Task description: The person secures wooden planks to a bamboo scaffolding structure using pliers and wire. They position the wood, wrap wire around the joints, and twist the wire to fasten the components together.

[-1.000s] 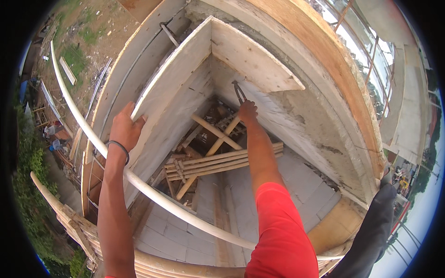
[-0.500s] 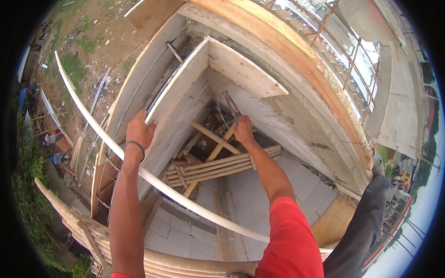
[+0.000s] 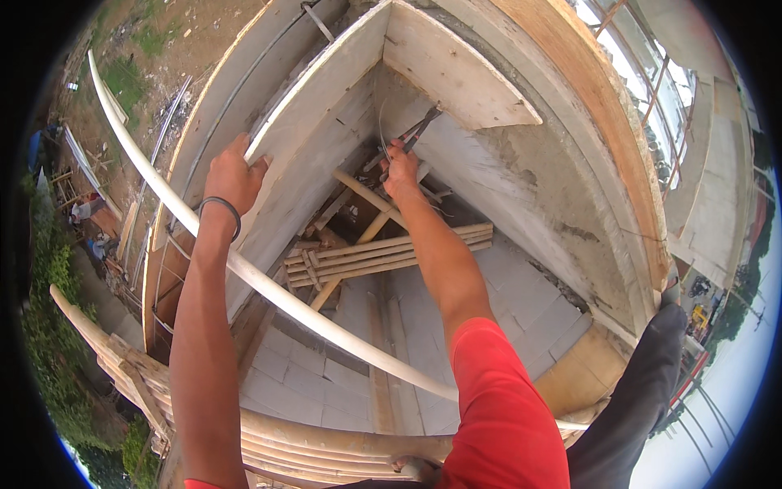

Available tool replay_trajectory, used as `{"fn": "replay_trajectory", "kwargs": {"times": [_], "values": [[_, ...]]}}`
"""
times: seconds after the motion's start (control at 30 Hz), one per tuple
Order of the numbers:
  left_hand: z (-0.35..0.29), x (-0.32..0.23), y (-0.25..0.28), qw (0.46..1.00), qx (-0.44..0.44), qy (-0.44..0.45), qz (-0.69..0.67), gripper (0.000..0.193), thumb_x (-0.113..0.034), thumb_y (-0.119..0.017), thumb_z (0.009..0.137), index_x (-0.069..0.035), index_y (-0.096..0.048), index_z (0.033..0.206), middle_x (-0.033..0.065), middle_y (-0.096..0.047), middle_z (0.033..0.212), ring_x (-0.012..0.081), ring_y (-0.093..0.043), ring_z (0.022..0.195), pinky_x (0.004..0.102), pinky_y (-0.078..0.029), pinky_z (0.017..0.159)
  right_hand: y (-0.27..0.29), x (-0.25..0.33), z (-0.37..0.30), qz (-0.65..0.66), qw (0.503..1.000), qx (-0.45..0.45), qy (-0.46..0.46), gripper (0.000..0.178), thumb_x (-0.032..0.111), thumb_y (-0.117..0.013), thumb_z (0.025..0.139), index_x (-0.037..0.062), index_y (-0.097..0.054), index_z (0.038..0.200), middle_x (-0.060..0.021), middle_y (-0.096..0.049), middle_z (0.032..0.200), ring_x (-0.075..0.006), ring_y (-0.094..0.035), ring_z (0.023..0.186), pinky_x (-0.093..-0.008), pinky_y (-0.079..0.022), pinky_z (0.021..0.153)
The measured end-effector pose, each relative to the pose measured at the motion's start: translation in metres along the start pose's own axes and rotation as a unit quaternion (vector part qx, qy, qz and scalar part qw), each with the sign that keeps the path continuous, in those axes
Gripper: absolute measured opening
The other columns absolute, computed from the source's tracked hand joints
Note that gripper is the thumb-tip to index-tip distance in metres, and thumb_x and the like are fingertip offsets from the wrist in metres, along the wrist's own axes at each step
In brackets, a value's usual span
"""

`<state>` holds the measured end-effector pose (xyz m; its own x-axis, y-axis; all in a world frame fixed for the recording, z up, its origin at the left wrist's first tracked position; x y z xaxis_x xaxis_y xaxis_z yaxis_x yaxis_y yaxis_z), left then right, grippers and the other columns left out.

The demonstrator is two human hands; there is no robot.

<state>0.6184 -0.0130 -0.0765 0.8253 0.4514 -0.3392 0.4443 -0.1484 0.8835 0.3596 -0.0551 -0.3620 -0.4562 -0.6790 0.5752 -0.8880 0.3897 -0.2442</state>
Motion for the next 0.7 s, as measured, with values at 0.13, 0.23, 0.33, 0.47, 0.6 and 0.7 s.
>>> {"fn": "replay_trajectory", "kwargs": {"times": [0.13, 0.23, 0.33, 0.47, 0.6, 0.7], "values": [[0.000, -0.001, 0.000, 1.000, -0.006, -0.004, -0.001, 0.038, -0.023, -0.069, 0.086, 0.002, -0.059, 0.113, 0.0286, -0.064, 0.103, 0.0464, -0.060, 0.100, 0.0502, -0.049, 0.085, -0.007, -0.004, -0.001, 0.031, 0.999, -0.006, 0.032, 0.032, 0.003, -0.057, 0.085, 0.0081, -0.057, 0.116, -0.0014, -0.055, 0.093, -0.0128, -0.051, 0.078, -0.0295, -0.043, 0.067], [-0.002, 0.003, 0.000, 1.000, -0.023, -0.006, -0.003, 0.040, -0.024, -0.069, 0.086, 0.004, -0.059, 0.112, 0.0302, -0.065, 0.100, 0.0479, -0.060, 0.098, 0.0502, -0.048, 0.084, -0.012, -0.004, -0.007, 0.017, 0.999, -0.009, 0.050, 0.032, 0.001, -0.058, 0.085, 0.0074, -0.056, 0.116, 0.0000, -0.055, 0.089, -0.0115, -0.051, 0.075, -0.0286, -0.043, 0.065], [0.000, 0.003, -0.001, 0.999, -0.031, -0.012, -0.003, 0.040, -0.024, -0.069, 0.086, 0.003, -0.059, 0.113, 0.0301, -0.065, 0.101, 0.0475, -0.061, 0.098, 0.0504, -0.049, 0.084, -0.006, -0.002, -0.003, -0.044, 0.994, -0.027, 0.098, 0.038, 0.001, -0.058, 0.084, 0.0079, -0.054, 0.121, -0.0005, -0.055, 0.096, -0.0115, -0.051, 0.076, -0.0281, -0.041, 0.066], [0.002, -0.007, 0.000, 1.000, -0.017, -0.007, -0.002, 0.042, -0.025, -0.069, 0.086, 0.003, -0.059, 0.115, 0.0300, -0.065, 0.102, 0.0470, -0.061, 0.100, 0.0502, -0.049, 0.086, 0.007, 0.000, 0.007, -0.104, 0.979, -0.051, 0.167, 0.044, 0.001, -0.057, 0.084, 0.0079, -0.051, 0.127, -0.0002, -0.053, 0.103, -0.0116, -0.051, 0.079, -0.0286, -0.040, 0.068], [-0.001, 0.003, -0.002, 1.000, -0.018, 0.010, 0.005, 0.042, -0.026, -0.069, 0.086, 0.002, -0.059, 0.116, 0.0296, -0.065, 0.104, 0.0466, -0.061, 0.101, 0.0501, -0.049, 0.087, 0.000, -0.004, -0.017, -0.063, 0.989, -0.024, 0.135, 0.052, -0.002, -0.055, 0.083, -0.0006, -0.047, 0.134, -0.0109, -0.054, 0.115, -0.0177, -0.053, 0.095, -0.0301, -0.042, 0.086], [-0.006, 0.011, 0.001, 1.000, -0.023, 0.019, 0.005, 0.043, -0.026, -0.069, 0.086, 0.001, -0.059, 0.117, 0.0290, -0.065, 0.106, 0.0464, -0.060, 0.102, 0.0500, -0.048, 0.087, -0.010, -0.006, -0.032, -0.198, 0.976, 0.016, 0.093, 0.053, 0.000, -0.056, 0.083, -0.0015, -0.046, 0.135, -0.0136, -0.052, 0.116, -0.0209, -0.053, 0.096, -0.0321, -0.042, 0.087]]}}
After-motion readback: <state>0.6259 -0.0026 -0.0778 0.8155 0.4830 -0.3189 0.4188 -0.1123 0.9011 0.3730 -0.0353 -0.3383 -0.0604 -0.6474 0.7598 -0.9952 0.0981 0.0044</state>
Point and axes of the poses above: each hand's wrist, its own z-axis towards the middle knuckle, its own y-axis out of the back of the hand, x = y × z, the point moved 5 cm from there along z, towards the middle knuckle
